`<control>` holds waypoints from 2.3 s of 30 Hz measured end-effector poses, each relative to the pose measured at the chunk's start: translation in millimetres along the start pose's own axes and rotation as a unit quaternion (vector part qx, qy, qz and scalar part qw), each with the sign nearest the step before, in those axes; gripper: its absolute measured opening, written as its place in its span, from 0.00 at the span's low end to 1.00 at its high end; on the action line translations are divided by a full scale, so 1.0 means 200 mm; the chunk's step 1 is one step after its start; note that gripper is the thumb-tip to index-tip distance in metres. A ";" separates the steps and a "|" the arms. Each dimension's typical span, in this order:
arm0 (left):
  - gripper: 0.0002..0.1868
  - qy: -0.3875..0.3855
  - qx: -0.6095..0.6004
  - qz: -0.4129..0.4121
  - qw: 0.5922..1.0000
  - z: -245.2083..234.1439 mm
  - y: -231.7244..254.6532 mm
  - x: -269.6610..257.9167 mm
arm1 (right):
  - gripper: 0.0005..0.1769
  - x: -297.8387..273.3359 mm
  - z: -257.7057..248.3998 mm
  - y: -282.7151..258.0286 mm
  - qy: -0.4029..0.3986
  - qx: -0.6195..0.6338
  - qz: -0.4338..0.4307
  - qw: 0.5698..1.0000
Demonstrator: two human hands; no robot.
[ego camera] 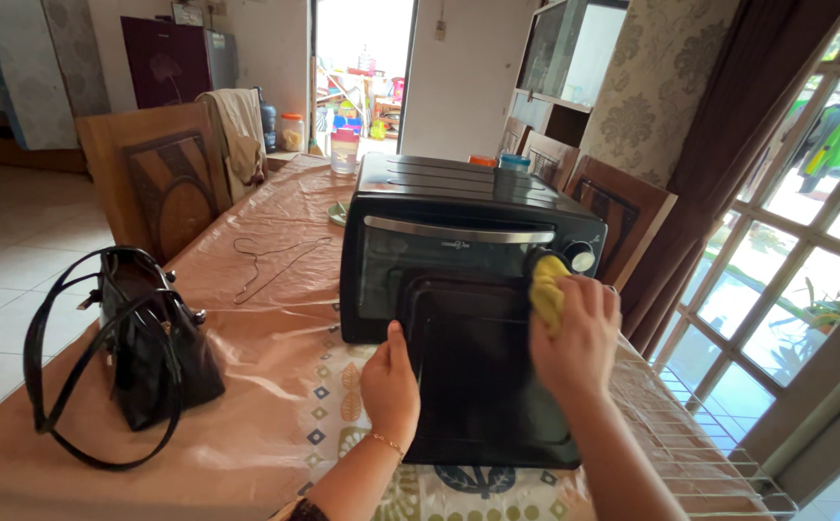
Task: The person wipes a black baking tray and the exterior of a countertop toaster oven using a yellow cloth. They clean the tray surface, then the oven door and front panel, and finally the oven's interior glass and walls.
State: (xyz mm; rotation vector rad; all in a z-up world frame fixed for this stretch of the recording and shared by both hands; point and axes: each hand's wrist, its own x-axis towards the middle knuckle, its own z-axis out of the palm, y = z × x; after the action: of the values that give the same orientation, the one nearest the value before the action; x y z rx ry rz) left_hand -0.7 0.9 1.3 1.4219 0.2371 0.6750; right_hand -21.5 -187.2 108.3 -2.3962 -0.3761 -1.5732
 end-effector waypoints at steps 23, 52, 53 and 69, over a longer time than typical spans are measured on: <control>0.38 -0.015 0.024 -0.014 1.000 0.00 0.01 -0.01 | 0.18 0.01 -0.06 0.19 0.029 -0.038 0.077 0.996; 0.38 -0.061 -0.064 -0.050 0.995 -0.04 -0.10 0.04 | 0.25 0.07 -0.04 0.33 0.112 0.398 0.365 0.834; 0.38 -0.062 -0.022 -0.073 0.995 -0.06 -0.08 0.07 | 0.26 0.15 -0.09 0.30 0.109 0.391 0.359 0.841; 0.27 -0.207 -0.042 0.188 0.959 0.01 0.57 0.23 | 0.23 0.52 -0.14 -0.34 -0.066 0.217 0.002 0.974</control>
State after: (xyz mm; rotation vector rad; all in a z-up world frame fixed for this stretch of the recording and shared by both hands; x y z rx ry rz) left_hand 3.5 24.4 121.4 1.5033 -0.3968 0.6655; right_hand -29.8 -124.8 219.0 -2.1569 -0.6658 -1.1813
